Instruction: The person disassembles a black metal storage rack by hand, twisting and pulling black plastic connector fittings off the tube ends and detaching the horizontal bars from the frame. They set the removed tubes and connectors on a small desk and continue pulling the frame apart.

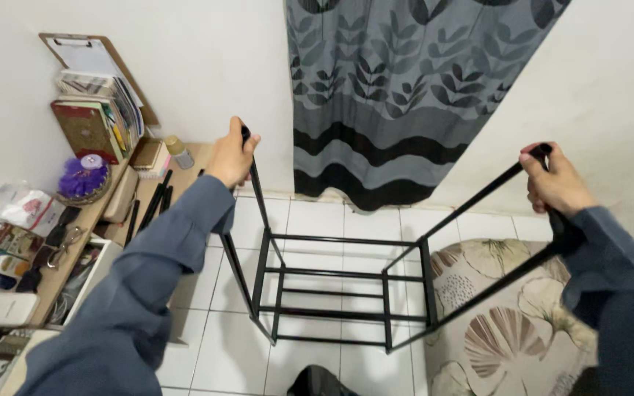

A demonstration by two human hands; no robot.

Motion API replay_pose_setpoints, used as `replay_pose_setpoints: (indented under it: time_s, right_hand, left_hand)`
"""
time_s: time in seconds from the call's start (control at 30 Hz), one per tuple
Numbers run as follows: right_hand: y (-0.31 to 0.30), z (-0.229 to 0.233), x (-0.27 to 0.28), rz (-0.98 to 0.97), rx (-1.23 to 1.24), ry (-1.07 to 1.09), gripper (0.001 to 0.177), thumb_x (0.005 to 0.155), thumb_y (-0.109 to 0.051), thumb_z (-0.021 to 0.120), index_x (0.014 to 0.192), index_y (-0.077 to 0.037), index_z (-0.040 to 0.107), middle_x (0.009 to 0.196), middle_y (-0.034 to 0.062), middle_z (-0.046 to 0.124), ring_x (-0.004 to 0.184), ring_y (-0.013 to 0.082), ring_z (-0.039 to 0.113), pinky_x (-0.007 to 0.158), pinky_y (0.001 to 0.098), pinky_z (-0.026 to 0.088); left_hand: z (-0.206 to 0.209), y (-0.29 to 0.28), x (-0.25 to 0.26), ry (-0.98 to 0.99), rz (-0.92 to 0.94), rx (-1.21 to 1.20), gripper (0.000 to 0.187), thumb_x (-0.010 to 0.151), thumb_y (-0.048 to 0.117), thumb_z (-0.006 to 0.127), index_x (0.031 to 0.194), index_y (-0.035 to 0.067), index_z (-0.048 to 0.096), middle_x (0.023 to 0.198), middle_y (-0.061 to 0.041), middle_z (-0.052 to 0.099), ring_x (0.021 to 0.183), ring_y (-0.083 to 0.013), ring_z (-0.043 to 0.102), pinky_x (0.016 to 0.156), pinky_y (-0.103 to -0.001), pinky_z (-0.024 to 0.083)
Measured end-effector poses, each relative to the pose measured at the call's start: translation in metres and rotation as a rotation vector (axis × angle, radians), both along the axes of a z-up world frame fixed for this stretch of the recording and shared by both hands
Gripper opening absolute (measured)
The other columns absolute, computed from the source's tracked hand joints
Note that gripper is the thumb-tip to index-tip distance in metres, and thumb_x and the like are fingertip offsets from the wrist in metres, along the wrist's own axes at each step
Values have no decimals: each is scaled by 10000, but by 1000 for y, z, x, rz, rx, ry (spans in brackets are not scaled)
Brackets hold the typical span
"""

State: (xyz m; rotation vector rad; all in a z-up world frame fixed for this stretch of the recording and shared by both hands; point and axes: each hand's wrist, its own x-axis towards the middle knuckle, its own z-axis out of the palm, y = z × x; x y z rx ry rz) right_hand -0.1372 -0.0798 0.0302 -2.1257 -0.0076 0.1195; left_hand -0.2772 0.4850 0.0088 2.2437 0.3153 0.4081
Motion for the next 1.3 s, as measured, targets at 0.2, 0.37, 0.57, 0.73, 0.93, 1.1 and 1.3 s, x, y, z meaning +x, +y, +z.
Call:
replay_pose_setpoints:
  time_s: [0.2,0.37,0.57,0.73,0.93,1.1,1.3]
  right_hand:
    - [-33,25,17,92,-400,-24,805,1035,-552,445,1644,-202,50,1157,321,563,997,465,619,808,593,531]
    - [-52,39,22,129,-619,-637,869,1107,-581,439,1734,-147,22,1603,440,243,1448,591,333,1224,593,323]
    - [-23,-18,30,330,-687,-560,817,1023,-577,423,1688,-200,137,1712,281,93,1547,540,95,1268,587,225]
    - [-36,-2,21,241,-557,-313,839,996,-598,418,1662,-197,102,1624,333,-46,1520,547,-15,1202,615,139]
    - [-42,-9,18,157,-2128,-1010,693,1130,-630,399,1642,-185,260,1716,321,101,1587,517,140,1293,546,208]
    - [-51,-53,10,327,-649,-627,913,947,-619,480,1618,-66,200,1628,382,132,1470,528,183,1150,565,277]
    - [-28,-32,-3,97,-1027,-558,893,894,-584,577,1634,-184,276,1701,237,249,1496,432,326,1110,645,344]
  left_hand:
    - [27,7,-11,251,74,527,872,970,568,602,1530,69,157,1222,-342,554,1038,-500,623,882,-640,477]
    - [30,22,-6,22,98,663,972,983,636,594,1663,206,47,1654,-311,177,1508,-511,355,1072,-790,234]
    - [-9,8,-5,110,-56,349,1112,852,644,629,1669,217,7,1595,-494,27,1350,-661,353,1175,-569,379]
    - [31,-5,-27,257,34,534,1075,884,689,593,1682,311,-20,1646,-377,-54,1428,-616,298,1104,-705,325]
    - [40,-2,-54,254,-13,534,1150,865,731,526,1662,118,-33,1708,-286,-96,1415,-560,378,1121,-598,362]
    - [-23,16,-35,168,-103,456,1276,780,761,593,1627,-3,20,1664,-342,-64,1447,-524,333,1176,-470,359]
    - [-49,19,-4,-162,-93,549,1344,819,817,707,1572,-79,44,1615,-364,-46,1542,-489,-9,1251,-565,217]
